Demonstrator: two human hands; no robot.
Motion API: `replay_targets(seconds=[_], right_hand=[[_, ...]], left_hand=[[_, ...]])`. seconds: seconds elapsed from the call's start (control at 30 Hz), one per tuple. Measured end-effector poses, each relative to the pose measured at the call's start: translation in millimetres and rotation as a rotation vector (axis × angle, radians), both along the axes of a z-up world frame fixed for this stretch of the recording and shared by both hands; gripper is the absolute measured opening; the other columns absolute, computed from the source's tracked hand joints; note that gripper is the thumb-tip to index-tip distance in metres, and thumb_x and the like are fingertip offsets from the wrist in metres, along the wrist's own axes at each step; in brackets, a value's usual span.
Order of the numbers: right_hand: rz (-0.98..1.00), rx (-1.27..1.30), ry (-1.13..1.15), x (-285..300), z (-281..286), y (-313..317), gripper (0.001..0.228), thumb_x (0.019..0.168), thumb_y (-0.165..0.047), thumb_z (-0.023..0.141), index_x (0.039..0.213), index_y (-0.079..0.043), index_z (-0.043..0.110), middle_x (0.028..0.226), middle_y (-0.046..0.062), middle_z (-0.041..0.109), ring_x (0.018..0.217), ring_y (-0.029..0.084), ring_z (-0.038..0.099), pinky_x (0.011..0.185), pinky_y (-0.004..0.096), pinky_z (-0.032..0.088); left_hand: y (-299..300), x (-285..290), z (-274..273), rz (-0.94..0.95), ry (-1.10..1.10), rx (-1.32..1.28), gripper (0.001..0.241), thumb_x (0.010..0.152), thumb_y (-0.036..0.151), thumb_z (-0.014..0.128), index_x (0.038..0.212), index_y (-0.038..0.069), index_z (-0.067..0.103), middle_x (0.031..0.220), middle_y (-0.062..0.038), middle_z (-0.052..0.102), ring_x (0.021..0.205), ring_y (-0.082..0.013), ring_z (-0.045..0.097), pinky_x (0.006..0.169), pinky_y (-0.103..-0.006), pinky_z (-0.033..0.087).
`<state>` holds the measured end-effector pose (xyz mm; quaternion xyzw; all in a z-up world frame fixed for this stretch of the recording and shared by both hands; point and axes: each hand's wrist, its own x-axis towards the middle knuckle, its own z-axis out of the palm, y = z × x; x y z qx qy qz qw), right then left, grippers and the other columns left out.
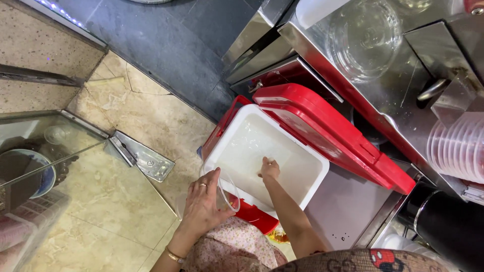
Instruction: The recorder prepares sugarcane stalks by trimming them with a knife and then feeds them into a press to extract juice, which is served in a cup with ice and lime.
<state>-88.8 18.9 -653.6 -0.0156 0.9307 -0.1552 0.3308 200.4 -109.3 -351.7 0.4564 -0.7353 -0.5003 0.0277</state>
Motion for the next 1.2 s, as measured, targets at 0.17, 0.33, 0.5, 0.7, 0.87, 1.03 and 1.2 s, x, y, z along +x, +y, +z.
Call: replay_targets(seconds=[0.17,0.33,0.5,0.7,0.87,1.03,1.2], right_hand=[[-0.441,-0.299,-0.423,26.3,-53.0,-23.1,0.038,0.097,-0.035,0.067,0.119,-0.005,0.06,0.112,0.014,0.063,0.078,0.033,0.071,0.061,0.044,0.064],[-0.466,-0.445,-0.689,51.6,-70.7,-44.9,0.043,0.097,-0.039,0.066,0.124,-0.008,0.056,0.125,0.016,0.058,0.085,0.036,0.073,0.07,0.05,0.066],[-0.198,-0.563,-0.848,50.9,-9.3,-64.8,0.04,0.099,-0.045,0.061,0.122,-0.013,0.062,0.119,0.008,0.064,0.096,0.026,0.072,0.078,0.043,0.064],[-0.009,-0.586,-0.757,61.9,73.5,-87.8,0.04,0.101,-0.045,0.059,0.119,-0.01,0.066,0.109,0.008,0.069,0.089,0.022,0.072,0.074,0.041,0.065],[0.022,-0.583,-0.693,65.9,86.4,-80.8,0.041,0.101,-0.046,0.057,0.119,-0.01,0.066,0.103,0.007,0.069,0.085,0.021,0.073,0.071,0.04,0.066],[0.058,-0.615,-0.685,66.1,91.7,-83.1,0.042,0.102,-0.047,0.055,0.118,-0.01,0.065,0.102,0.006,0.07,0.085,0.018,0.072,0.069,0.037,0.066],[0.131,-0.559,-0.555,72.3,94.2,-92.9,0.04,0.102,-0.047,0.054,0.114,-0.009,0.062,0.094,0.004,0.066,0.079,0.013,0.066,0.063,0.04,0.064]], left_hand=[[-0.7,-2.1,-3.2,-0.015,-0.037,0.042,0.125,0.058,0.036,0.094,0.157,0.005,0.023,0.15,-0.025,0.044,0.135,-0.0405,0.041,0.114,-0.0548,0.024],[-1.2,-2.6,-1.7,-0.023,-0.07,0.047,0.126,0.059,0.036,0.094,0.158,0.007,0.023,0.146,-0.025,0.043,0.134,-0.0408,0.041,0.115,-0.0549,0.024],[-3.4,-3.9,4.6,0.004,-0.061,0.07,0.124,0.057,0.034,0.095,0.156,0.006,0.025,0.149,-0.024,0.045,0.134,-0.0398,0.041,0.113,-0.0547,0.026],[11.0,3.9,16.0,0.029,-0.165,-0.007,0.127,0.054,0.037,0.095,0.156,0.007,0.027,0.147,-0.022,0.048,0.132,-0.0386,0.044,0.11,-0.0541,0.03],[13.3,15.1,25.6,0.087,-0.198,-0.034,0.125,0.053,0.036,0.095,0.155,0.006,0.028,0.146,-0.022,0.049,0.13,-0.0394,0.046,0.108,-0.0534,0.032],[5.9,15.0,33.6,0.11,-0.251,-0.035,0.127,0.052,0.036,0.097,0.154,0.007,0.028,0.145,-0.022,0.049,0.129,-0.0402,0.046,0.108,-0.0528,0.032],[5.0,13.7,40.6,0.144,-0.262,-0.022,0.129,0.051,0.037,0.098,0.156,0.01,0.028,0.144,-0.02,0.05,0.13,-0.0391,0.047,0.108,-0.0526,0.033]])
